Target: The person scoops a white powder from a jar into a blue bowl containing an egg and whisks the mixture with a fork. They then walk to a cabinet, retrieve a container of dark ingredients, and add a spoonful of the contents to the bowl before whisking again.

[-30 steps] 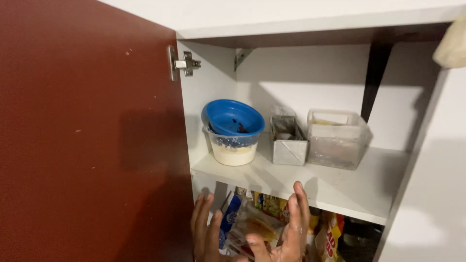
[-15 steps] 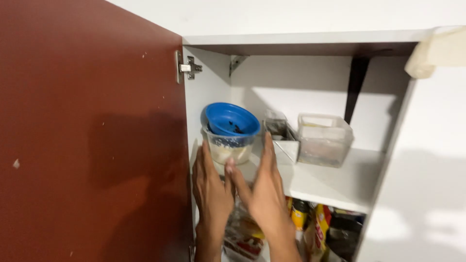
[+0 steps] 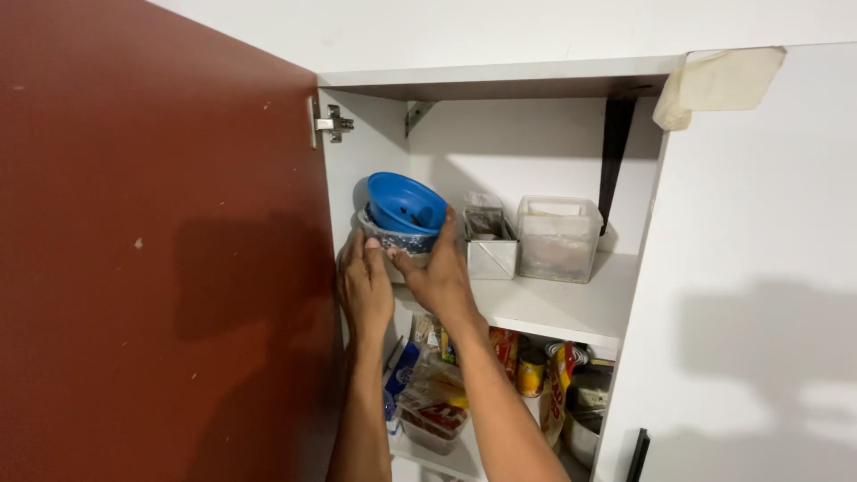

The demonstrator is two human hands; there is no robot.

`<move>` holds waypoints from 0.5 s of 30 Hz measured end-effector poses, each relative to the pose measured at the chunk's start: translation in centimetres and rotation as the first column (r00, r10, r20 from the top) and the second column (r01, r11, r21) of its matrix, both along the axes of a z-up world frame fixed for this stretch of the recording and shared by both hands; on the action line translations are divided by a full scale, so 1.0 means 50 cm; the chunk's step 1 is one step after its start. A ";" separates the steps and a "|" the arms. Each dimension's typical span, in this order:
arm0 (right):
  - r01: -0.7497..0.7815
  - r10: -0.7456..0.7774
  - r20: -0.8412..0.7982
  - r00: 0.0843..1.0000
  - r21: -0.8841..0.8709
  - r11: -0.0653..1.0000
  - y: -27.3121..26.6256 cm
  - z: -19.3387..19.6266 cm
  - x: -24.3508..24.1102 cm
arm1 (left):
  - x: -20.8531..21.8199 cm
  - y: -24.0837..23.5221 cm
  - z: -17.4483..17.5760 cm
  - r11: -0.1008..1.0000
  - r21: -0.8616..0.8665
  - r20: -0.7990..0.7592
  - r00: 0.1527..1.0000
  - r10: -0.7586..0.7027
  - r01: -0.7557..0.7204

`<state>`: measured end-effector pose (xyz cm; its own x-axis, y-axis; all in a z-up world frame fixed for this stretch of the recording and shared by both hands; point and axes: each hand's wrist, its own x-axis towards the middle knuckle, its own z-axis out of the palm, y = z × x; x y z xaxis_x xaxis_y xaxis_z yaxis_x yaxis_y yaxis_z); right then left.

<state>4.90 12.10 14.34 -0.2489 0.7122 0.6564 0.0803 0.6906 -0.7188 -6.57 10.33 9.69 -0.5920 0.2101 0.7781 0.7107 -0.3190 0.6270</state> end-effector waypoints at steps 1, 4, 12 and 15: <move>-0.008 0.008 0.004 1.000 0.000 1.000 -0.014 0.002 0.010 | 0.016 -0.008 0.005 1.000 0.000 0.004 1.000 0.008 -0.008; -0.027 0.030 -0.056 0.998 0.049 0.998 -0.075 -0.006 0.054 | 0.062 -0.042 -0.005 0.981 0.128 0.138 0.977 -0.161 0.144; -0.123 0.118 0.049 0.992 0.134 0.983 -0.248 -0.108 0.261 | 0.214 -0.222 -0.134 0.706 0.539 0.296 0.681 -0.669 0.459; -0.164 0.156 0.084 0.984 0.092 0.982 -0.315 -0.179 0.342 | 0.301 -0.324 -0.199 0.687 0.566 0.341 0.630 -0.698 0.454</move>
